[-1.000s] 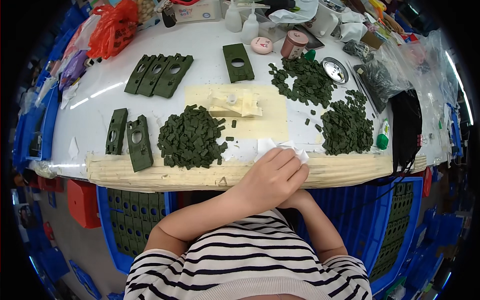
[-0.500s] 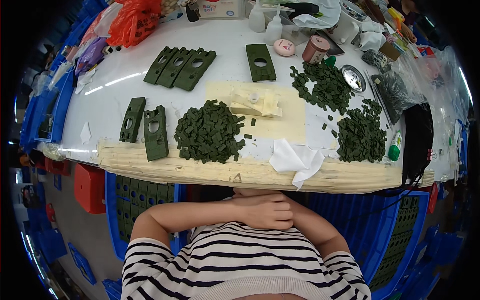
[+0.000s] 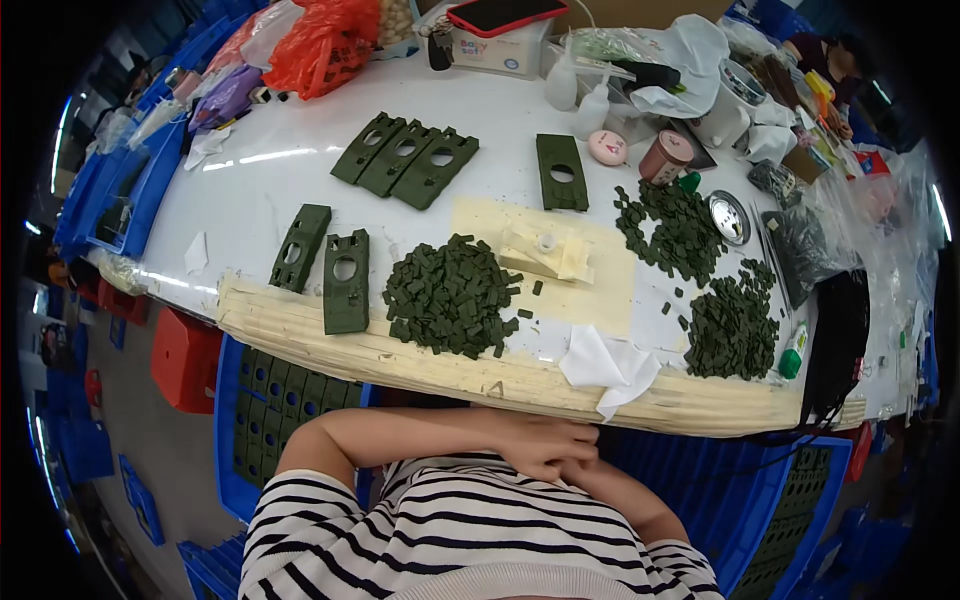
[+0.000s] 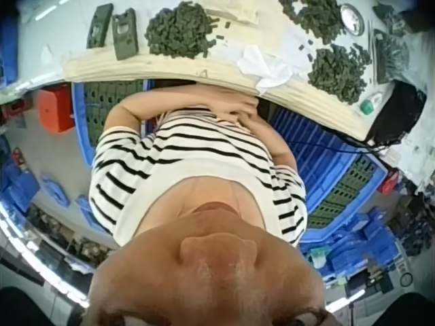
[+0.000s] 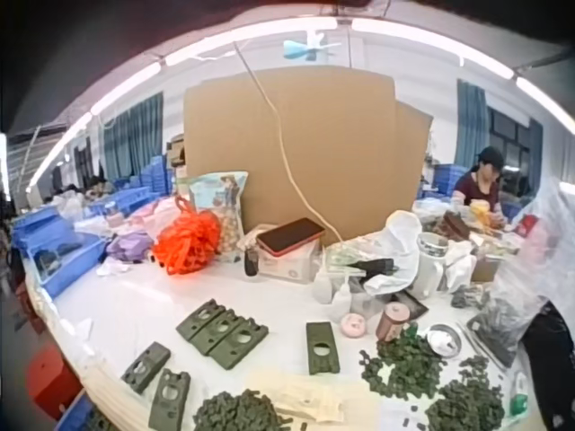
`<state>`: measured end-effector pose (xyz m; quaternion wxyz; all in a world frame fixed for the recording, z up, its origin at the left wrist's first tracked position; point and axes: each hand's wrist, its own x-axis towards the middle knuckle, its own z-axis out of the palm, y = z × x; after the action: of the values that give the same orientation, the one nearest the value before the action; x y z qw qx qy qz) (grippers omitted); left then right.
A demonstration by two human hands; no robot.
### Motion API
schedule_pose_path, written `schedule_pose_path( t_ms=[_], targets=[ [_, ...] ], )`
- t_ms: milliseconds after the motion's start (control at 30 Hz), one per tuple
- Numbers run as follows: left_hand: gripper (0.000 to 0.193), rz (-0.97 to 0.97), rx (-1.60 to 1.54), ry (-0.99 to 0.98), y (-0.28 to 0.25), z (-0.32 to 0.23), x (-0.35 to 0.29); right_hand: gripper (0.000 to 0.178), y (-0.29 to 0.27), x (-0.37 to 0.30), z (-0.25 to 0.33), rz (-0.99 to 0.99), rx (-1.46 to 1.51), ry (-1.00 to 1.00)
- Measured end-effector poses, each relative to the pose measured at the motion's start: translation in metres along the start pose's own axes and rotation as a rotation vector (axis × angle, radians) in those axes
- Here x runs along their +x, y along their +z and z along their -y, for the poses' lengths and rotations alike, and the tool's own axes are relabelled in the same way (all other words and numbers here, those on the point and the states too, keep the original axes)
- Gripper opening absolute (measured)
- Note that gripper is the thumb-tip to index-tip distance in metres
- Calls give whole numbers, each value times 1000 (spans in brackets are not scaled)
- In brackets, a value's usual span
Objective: Apply glue to toy tank hulls and attach camouflage moss/foliage.
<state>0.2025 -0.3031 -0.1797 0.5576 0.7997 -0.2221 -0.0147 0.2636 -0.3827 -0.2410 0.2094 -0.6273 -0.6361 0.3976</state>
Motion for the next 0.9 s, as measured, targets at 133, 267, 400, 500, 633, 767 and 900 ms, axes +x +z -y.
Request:
schedule_pose_path(
  t_ms=[133,267,400,500,633,767,900],
  targets=[
    [28,-42,-35,-19,-11,9,-38,29,6,36,3,-6,19,-4],
    [22,-32,103,15,2,0,-8,30,1,35,8,64,17,-15],
    [24,-44,68,171,19,0,55,30,-18,-18,1,124,2,33],
    [30,-105,16,199,23,0,67,30,-22,-49,-7,141,21,59],
    [33,13,-179,67,13,20,35,30,-12,-30,-9,60,49,68],
    [29,91,-418,-239,-3,20,-18,31,3,20,-3,29,75,28],
    [29,-159,-181,-51,3,25,-36,31,5,47,6,47,84,10]
  ],
)
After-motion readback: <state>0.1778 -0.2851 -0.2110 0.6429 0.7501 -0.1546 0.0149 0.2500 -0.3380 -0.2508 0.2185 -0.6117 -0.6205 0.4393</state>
